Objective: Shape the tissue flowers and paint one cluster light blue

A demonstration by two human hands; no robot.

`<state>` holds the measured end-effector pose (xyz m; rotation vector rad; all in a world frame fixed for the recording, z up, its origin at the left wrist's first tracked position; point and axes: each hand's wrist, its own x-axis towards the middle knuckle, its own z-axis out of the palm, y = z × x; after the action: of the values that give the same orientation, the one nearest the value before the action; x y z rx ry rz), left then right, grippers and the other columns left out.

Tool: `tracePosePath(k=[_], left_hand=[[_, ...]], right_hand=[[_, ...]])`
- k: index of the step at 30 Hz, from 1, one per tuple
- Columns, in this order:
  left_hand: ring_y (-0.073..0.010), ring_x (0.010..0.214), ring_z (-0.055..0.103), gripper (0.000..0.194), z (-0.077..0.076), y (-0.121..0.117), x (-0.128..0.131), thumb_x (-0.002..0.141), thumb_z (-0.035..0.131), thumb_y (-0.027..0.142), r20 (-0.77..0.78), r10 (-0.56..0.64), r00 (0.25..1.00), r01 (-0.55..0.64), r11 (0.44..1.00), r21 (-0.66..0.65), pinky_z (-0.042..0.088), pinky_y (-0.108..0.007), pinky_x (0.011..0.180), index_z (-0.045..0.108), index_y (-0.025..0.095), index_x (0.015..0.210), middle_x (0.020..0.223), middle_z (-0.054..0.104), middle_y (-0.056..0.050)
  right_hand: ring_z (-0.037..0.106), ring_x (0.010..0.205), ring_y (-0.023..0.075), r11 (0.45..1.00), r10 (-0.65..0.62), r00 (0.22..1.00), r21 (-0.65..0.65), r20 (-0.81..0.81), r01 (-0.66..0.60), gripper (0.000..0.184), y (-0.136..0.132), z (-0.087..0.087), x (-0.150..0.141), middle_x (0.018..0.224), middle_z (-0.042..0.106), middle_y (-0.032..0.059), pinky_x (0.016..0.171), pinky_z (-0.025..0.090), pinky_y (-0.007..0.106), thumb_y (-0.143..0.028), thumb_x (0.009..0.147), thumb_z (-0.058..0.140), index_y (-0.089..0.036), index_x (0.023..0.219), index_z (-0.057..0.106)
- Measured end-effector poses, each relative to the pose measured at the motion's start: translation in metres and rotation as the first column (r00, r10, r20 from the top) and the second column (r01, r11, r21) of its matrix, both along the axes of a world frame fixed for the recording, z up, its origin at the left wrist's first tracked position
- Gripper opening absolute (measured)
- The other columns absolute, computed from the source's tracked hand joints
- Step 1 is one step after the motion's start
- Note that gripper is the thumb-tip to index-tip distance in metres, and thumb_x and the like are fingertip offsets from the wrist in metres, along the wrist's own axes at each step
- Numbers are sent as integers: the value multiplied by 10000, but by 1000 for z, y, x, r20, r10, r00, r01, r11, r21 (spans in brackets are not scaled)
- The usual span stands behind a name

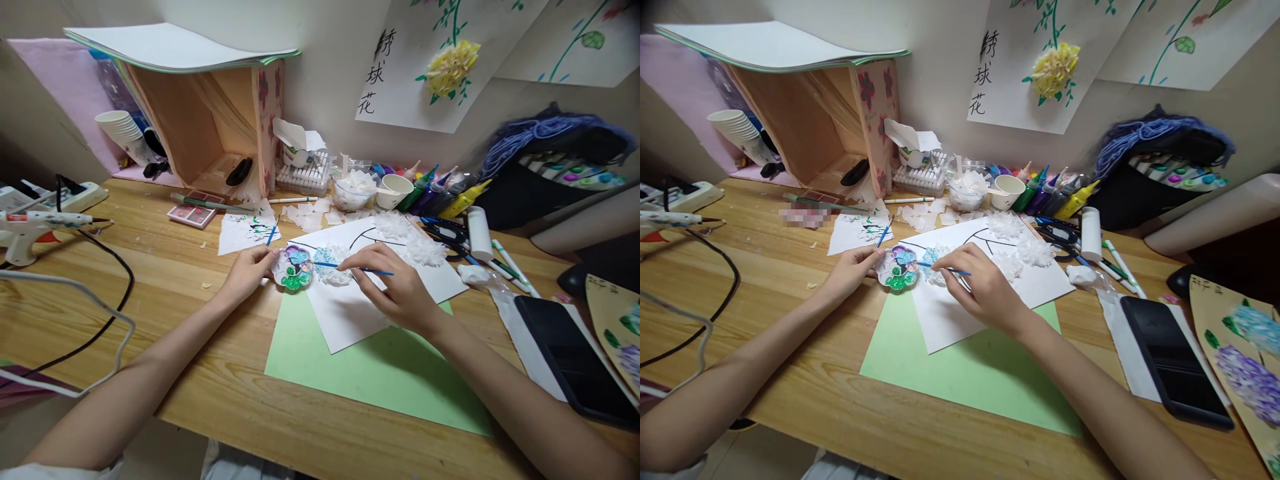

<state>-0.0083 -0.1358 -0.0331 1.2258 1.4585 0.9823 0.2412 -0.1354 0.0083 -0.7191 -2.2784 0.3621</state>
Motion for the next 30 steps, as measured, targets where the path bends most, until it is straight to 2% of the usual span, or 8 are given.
tracePosePath(k=[8, 16, 20, 25, 30], left_hand=[[-129, 575, 571, 339, -2, 1, -2, 719, 586, 480, -8, -7, 1000, 7, 1000, 9, 491, -239, 545, 636, 145, 727, 631, 606, 2], [-127, 559, 559, 354, -3, 1, -2, 716, 580, 495, -10, -15, 1000, 16, 1000, 18, 483, -237, 542, 631, 144, 716, 617, 597, 3], [-131, 543, 565, 368, -4, 1, -2, 707, 581, 514, 8, -7, 1000, 7, 1000, 4, 488, -247, 539, 627, 149, 718, 615, 606, -1], [-130, 566, 567, 370, -4, 2, -2, 712, 578, 515, -17, -15, 1000, 15, 1000, 23, 482, -235, 542, 625, 148, 715, 636, 607, -4], [-131, 582, 565, 355, -3, 1, -2, 725, 567, 503, -40, -6, 999, 7, 1000, 25, 474, -222, 536, 615, 153, 697, 634, 601, -4]], right_hand=[[537, 877, 185, 998, -6, 1000, -67, -17, 4, 191, 0, -3, -1, 888, 647, 50, 752, 461, 345, -131, 849, 478, -207, 992, 579], [554, 787, 169, 978, -165, 972, -154, -169, 139, 179, 1, 2, 2, 815, 636, 36, 718, 433, 335, -206, 889, 416, -209, 866, 594], [552, 740, 175, 980, -190, 955, -104, -230, 170, 205, -2, 6, 3, 722, 607, 34, 700, 430, 347, -217, 889, 394, -209, 790, 574], [521, 709, 179, 989, -147, 978, 3, -151, 149, 184, -4, 8, 2, 681, 594, 34, 658, 419, 345, -159, 865, 390, -211, 782, 546], [509, 733, 175, 993, -118, 988, 19, -100, 120, 165, -3, 2, 0, 703, 594, 30, 655, 414, 336, -122, 845, 412, -209, 795, 543]])
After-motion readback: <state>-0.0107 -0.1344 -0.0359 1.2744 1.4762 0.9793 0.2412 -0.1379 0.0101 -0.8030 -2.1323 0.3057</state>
